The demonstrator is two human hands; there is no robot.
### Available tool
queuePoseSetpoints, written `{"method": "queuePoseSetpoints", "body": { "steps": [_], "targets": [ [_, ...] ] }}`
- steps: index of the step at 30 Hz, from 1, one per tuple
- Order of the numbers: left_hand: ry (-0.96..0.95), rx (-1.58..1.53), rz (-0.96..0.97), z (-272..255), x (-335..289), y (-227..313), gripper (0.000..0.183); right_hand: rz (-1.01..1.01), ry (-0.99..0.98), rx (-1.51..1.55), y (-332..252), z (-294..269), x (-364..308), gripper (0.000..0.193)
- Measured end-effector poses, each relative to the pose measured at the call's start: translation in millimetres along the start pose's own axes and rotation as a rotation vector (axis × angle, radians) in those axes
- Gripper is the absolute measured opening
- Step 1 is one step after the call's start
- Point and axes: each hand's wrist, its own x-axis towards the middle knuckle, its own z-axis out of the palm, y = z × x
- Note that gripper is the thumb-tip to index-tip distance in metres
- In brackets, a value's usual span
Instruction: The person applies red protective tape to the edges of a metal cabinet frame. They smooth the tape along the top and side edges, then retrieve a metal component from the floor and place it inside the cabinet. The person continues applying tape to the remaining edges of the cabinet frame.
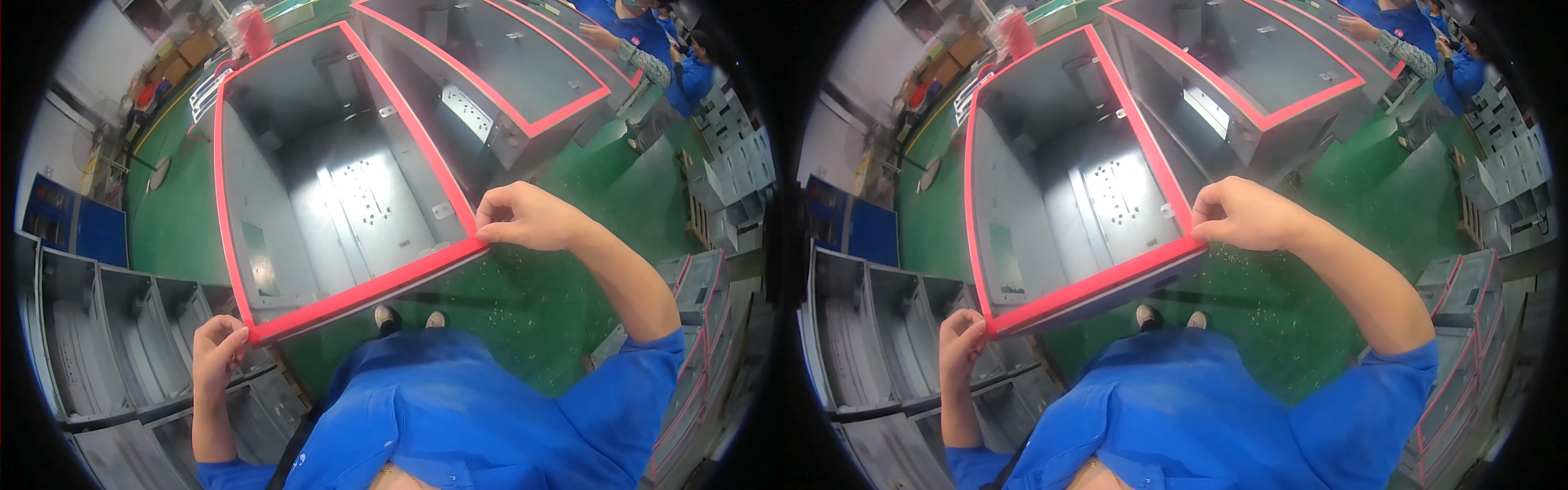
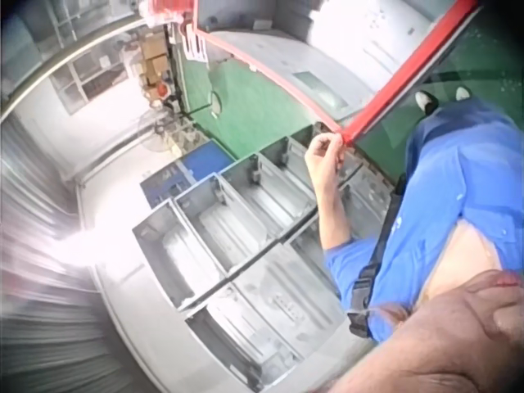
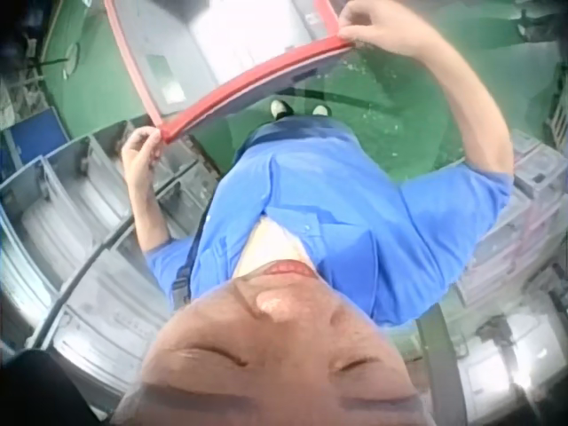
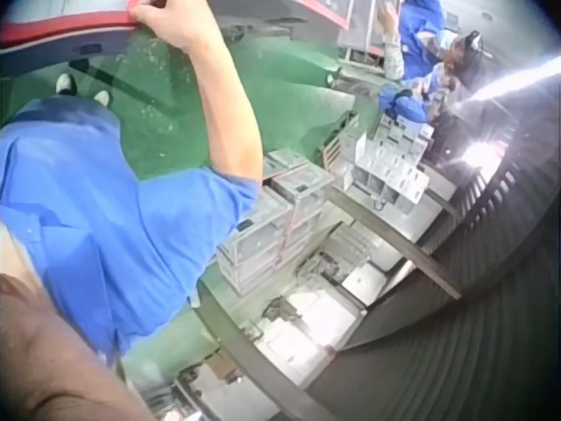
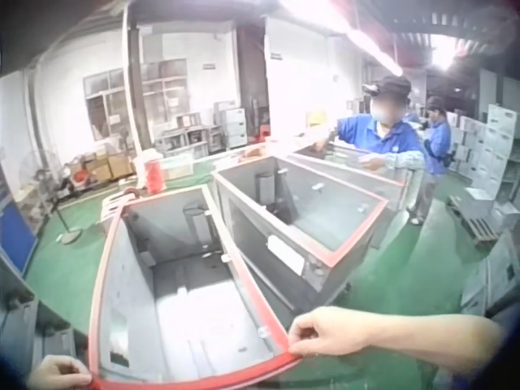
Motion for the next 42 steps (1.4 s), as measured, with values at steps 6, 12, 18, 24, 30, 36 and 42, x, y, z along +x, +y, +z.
{"method": "queuePoseSetpoints", "body": {
  "steps": [6, 12, 18, 24, 30, 36, 42],
  "targets": [
    [-0.033, -0.016, -0.004, -2.4, -1.2, -0.4, 0.013, 0.02, -0.053, -0.028, -1.1, -1.8, 2.2, 0.018],
    [-0.051, -0.06, 0.019, 0.6, 0.1, -1.5, 0.012, -0.001, -0.052, -0.054, 0.6, -2.7, 2.5, 0.013],
    [-0.065, -0.091, 0.035, 1.3, -1.6, -2.1, 0.011, -0.015, -0.055, -0.038, 2.7, -2.6, 3.9, 0.013],
    [-0.068, -0.1, 0.042, 1.1, -1.0, -4.1, 0.01, -0.003, -0.047, -0.04, 1.5, -2.3, 3.3, 0.013],
    [-0.042, -0.093, 0.042, 2.6, -2.8, -4.6, 0.012, -0.003, -0.047, -0.039, 0.4, -3.3, 2.8, 0.012],
    [-0.035, -0.102, 0.044, 2.2, -2.3, -7.6, 0.013, 0.009, -0.051, -0.055, -1.1, -4.2, 3.7, 0.015],
    [-0.034, -0.1, 0.048, 3.1, -2.3, -7.8, 0.013, -0.007, -0.025, -0.072, -1.0, -3.4, 2.7, 0.012]
  ]
}}
